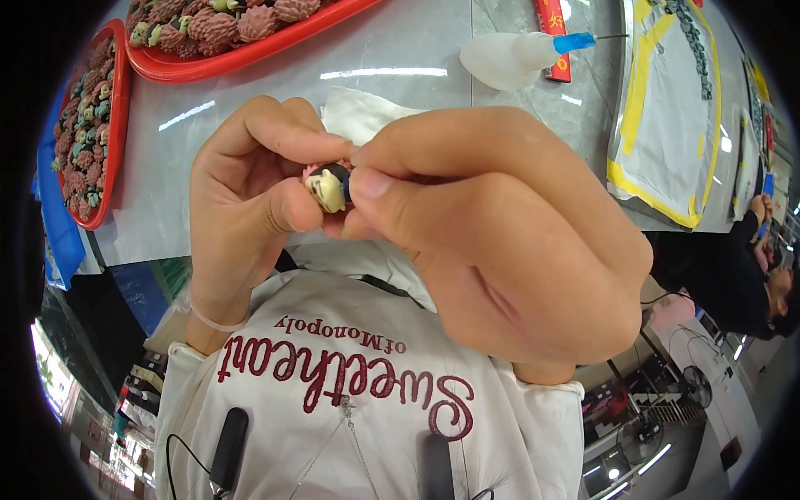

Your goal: The person assembles miniature figurines by applying glue from a bottle to the figurine heads, attaching body pieces to them by hand, and placing the assembled figurines into a tray.

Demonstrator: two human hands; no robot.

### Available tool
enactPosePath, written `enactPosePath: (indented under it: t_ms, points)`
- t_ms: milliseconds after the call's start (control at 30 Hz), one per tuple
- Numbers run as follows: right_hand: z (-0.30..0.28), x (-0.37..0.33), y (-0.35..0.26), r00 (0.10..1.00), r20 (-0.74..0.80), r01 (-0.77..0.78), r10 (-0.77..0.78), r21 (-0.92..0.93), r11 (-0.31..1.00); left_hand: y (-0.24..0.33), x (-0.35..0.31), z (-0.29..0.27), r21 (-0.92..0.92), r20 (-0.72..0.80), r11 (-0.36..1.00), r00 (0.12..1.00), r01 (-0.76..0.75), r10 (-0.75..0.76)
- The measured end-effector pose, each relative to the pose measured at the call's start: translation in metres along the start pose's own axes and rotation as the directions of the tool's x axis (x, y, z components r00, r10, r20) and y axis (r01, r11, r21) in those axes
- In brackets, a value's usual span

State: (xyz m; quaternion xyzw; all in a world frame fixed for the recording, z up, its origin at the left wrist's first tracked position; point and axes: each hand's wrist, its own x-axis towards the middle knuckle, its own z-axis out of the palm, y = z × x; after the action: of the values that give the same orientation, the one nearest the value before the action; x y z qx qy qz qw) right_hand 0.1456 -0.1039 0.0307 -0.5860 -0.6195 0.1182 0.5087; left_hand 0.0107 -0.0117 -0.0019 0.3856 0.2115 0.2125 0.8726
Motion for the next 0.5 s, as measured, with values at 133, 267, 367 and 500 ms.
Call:
enactPosePath:
  t_ms: [133, 267, 367, 500]
  points:
    - [0.002, 0.001, 0.005, 0.999, 0.012, 0.040, -0.040, -0.004, 0.999, 0.004, 0.001, 0.000, 0.046, 0.004, 0.999, 1.000, 0.019, -0.019]
    - [0.008, 0.001, 0.004, 0.997, -0.038, -0.062, 0.061, 0.001, 0.998, 0.002, 0.005, -0.008, 0.098, 0.037, 0.995, 0.999, -0.018, 0.015]
    - [0.008, 0.003, -0.001, 0.998, -0.019, -0.062, 0.062, 0.006, 0.998, 0.004, 0.002, -0.001, -0.012, -0.005, 1.000, 1.000, -0.026, 0.026]
    - [0.006, -0.001, -0.007, 0.988, 0.074, -0.136, 0.138, -0.038, 0.990, 0.014, -0.004, -0.010, -0.046, 0.033, 0.990, 0.990, -0.133, 0.135]
